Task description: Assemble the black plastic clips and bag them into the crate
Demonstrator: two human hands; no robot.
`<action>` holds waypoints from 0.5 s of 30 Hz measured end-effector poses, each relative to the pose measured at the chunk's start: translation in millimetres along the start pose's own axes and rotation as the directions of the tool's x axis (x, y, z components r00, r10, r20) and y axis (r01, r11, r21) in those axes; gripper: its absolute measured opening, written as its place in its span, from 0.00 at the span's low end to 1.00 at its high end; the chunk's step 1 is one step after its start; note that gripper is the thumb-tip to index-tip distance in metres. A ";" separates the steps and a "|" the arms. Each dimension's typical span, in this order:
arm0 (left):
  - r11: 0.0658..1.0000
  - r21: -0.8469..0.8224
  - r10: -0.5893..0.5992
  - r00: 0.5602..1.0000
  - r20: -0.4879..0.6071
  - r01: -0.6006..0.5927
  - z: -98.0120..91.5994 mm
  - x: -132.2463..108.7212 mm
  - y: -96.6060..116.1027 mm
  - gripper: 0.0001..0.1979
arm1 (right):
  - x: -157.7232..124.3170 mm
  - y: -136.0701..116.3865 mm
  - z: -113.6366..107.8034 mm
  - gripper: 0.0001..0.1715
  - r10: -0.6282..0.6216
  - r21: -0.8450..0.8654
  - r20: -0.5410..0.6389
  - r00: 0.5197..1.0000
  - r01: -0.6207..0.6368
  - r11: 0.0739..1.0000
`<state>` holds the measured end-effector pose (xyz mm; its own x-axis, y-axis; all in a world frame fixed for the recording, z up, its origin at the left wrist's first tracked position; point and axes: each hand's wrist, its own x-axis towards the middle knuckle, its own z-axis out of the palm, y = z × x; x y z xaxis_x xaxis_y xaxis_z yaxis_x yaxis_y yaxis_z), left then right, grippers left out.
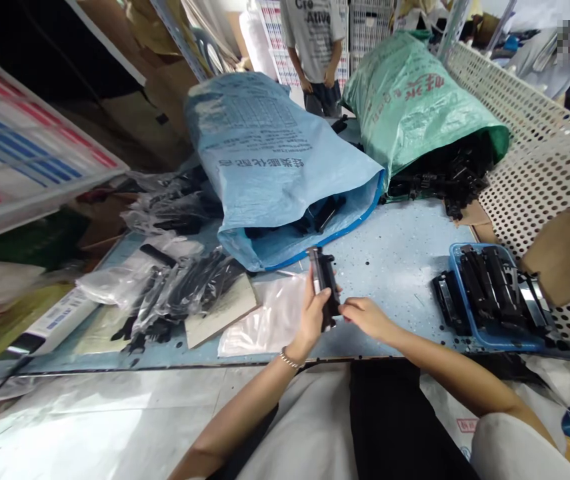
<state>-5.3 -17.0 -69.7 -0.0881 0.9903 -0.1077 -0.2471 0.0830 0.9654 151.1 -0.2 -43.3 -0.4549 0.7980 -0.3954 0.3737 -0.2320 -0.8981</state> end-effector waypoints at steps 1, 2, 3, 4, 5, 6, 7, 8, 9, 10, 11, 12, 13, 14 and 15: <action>1.000 -0.014 0.003 0.999 0.033 -0.002 8.3 -1.0 -10.6 0.40 | -1.2 8.8 -2.5 0.21 0.105 0.129 -0.005 0.995 -0.103 0.986; 1.000 0.007 0.029 0.997 0.067 -0.029 16.4 -2.2 -21.5 0.41 | -2.8 18.2 -5.1 0.22 0.202 0.238 0.006 0.979 -0.198 0.951; 0.996 0.049 0.067 0.992 0.106 -0.073 24.0 -3.2 -32.0 0.42 | -4.8 27.5 -8.1 0.23 0.281 0.320 0.025 0.959 -0.274 0.907; 0.988 0.099 0.106 0.983 0.151 -0.122 30.4 -3.8 -41.5 0.43 | -7.2 36.1 -11.8 0.23 0.336 0.371 0.042 0.941 -0.327 0.869; 0.974 0.152 0.135 0.970 0.200 -0.167 35.3 -3.2 -49.3 0.43 | -10.1 43.4 -16.7 0.23 0.365 0.396 0.052 0.929 -0.355 0.847; 0.958 0.207 0.145 0.957 0.251 -0.199 38.3 -0.4 -54.7 0.43 | -13.4 49.2 -23.1 0.24 0.377 0.390 0.031 0.926 -0.359 0.848; 0.939 0.263 0.138 0.946 0.294 -0.219 39.3 5.5 -57.3 0.42 | -17.0 53.5 -31.3 0.24 0.377 0.363 -0.020 0.926 -0.344 0.866; 0.918 0.319 0.125 0.936 0.329 -0.234 38.4 15.4 -56.6 0.41 | -21.0 56.3 -41.1 0.24 0.369 0.331 -0.083 0.926 -0.324 0.886; 0.894 0.372 0.117 0.930 0.349 -0.252 36.0 29.8 -52.5 0.40 | -25.1 58.0 -52.0 0.25 0.354 0.287 -0.166 0.920 -0.298 0.910; 0.862 0.424 0.122 0.926 0.358 -0.277 32.3 48.8 -45.3 0.39 | -29.3 58.8 -63.5 0.24 0.327 0.213 -0.261 0.908 -0.276 0.937; 0.820 0.483 0.138 0.925 0.353 -0.307 27.9 71.8 -35.2 0.38 | -33.5 59.1 -74.6 0.24 0.291 0.102 -0.355 0.888 -0.273 0.957; 0.767 0.550 0.167 0.931 0.326 -0.330 23.2 98.0 -23.0 0.37 | -37.6 59.1 -84.4 0.24 0.254 -0.034 -0.433 0.865 -0.297 0.954; 0.686 0.643 0.196 0.937 0.289 -0.341 18.5 125.9 -9.6 0.35 | -41.5 59.0 -92.1 0.24 0.221 -0.174 -0.478 0.850 -0.338 0.925; 0.583 0.749 0.211 0.949 0.235 -0.315 14.1 153.8 4.1 0.33 | -45.4 58.8 -97.3 0.25 0.197 -0.311 -0.502 0.843 -0.388 0.868; 0.474 0.844 0.206 0.964 0.170 -0.250 10.0 179.9 17.2 0.30 | -49.1 58.6 -100.0 0.26 0.187 -0.421 -0.508 0.841 -0.431 0.798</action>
<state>-15.7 163.6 -70.0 0.0279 0.9903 0.1358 0.7193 -0.1142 0.6853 276.1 2.6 -57.3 0.0978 0.9102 -0.4024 0.8347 -0.2952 -0.4649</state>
